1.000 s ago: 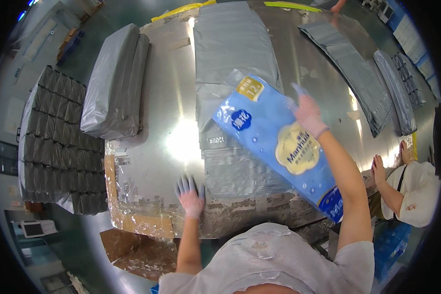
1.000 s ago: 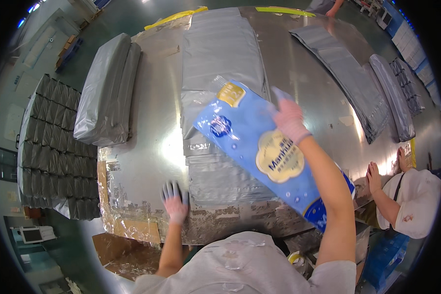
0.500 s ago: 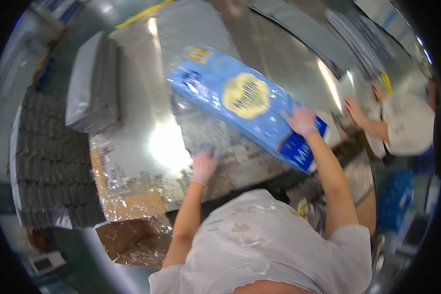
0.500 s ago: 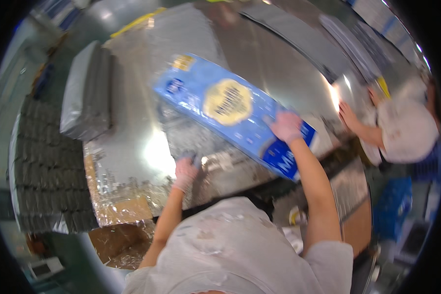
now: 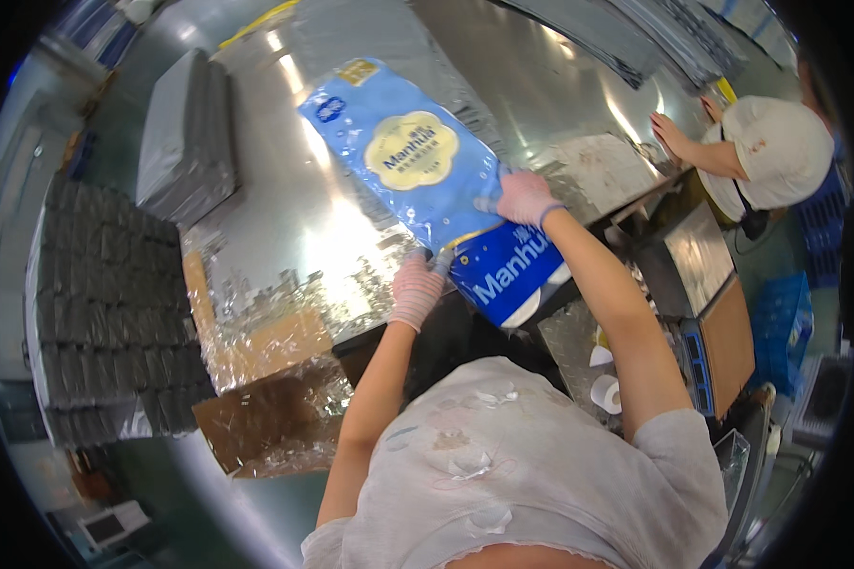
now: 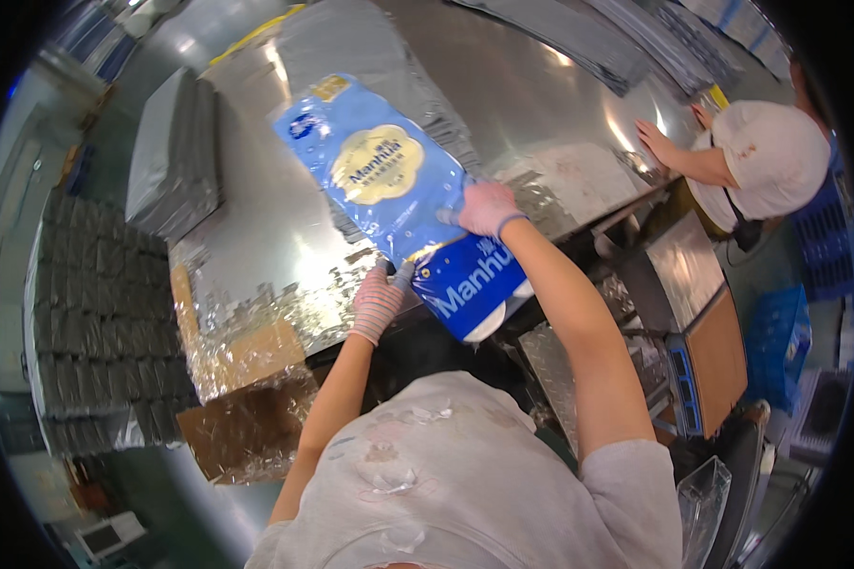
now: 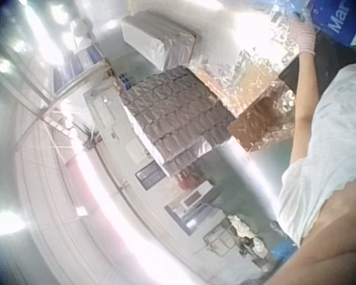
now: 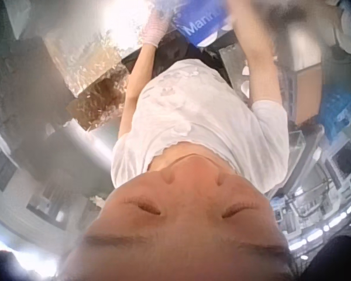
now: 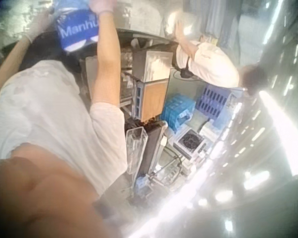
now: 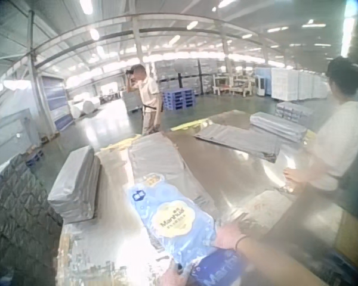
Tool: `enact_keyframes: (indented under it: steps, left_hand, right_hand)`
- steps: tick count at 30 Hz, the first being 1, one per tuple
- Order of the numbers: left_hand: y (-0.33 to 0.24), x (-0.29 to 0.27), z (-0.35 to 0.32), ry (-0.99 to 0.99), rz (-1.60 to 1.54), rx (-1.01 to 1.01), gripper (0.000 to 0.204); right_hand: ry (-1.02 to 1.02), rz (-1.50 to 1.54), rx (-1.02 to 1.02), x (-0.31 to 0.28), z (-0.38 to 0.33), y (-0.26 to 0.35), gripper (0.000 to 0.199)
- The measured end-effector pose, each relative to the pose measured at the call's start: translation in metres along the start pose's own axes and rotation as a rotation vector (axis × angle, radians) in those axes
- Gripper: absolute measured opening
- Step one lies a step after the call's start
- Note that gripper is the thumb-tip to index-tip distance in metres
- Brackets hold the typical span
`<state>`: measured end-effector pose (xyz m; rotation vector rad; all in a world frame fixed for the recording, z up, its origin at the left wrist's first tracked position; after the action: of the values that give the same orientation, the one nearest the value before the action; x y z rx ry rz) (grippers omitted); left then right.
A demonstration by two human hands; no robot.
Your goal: The person places blue packages of toilet paper into grey plastic shipping bags on a metal table and pushes the filled bags toward a stack.
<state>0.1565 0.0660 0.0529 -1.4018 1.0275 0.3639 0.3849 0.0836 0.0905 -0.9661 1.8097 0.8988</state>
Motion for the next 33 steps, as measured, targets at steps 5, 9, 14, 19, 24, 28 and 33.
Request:
enact_keyframes:
  steps: [5,9,14,19,24,28,33]
  left_hand:
    - [0.039,-0.026,-0.049,-0.022,-0.103,-0.085,0.054]
    - [0.067,-0.031,-0.085,-0.009,-0.225,-0.098,0.057]
    - [0.103,-0.013,-0.101,0.034,-0.396,-0.092,0.049]
    - [0.115,-0.022,-0.06,-0.193,-0.857,-0.044,0.066]
    - [0.094,-0.041,-0.016,-0.241,-1.053,0.024,0.07]
    - [0.102,-0.025,-0.003,-0.329,-0.998,-0.101,0.056]
    - [0.122,-0.007,0.01,-0.093,-1.115,-0.404,0.041]
  right_hand:
    - [0.012,-0.039,-0.009,0.03,-0.057,0.027,0.086]
    - [-0.042,-0.06,-0.105,0.046,-0.102,0.041,0.076]
    - [0.097,0.034,-0.068,0.071,-0.139,0.022,0.059]
    - [0.607,0.301,-0.188,0.098,-0.135,0.01,0.03]
    - [0.151,0.173,-0.232,-0.018,0.011,0.031,0.025]
    - [-0.261,0.018,-0.266,-0.079,0.157,0.051,0.018]
    - [-0.346,-0.197,-0.263,-0.05,0.258,0.064,0.019]
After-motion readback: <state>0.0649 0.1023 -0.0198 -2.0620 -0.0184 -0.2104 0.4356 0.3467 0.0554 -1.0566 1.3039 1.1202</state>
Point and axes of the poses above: each hand's wrist, its own z-axis towards the middle knuckle, its own x-axis out of the palm, y = z × x, the point moved 10 cm from there along z, towards the middle knuckle, and after that the axes turned 7 degrees about x, right-handed, at the moved point
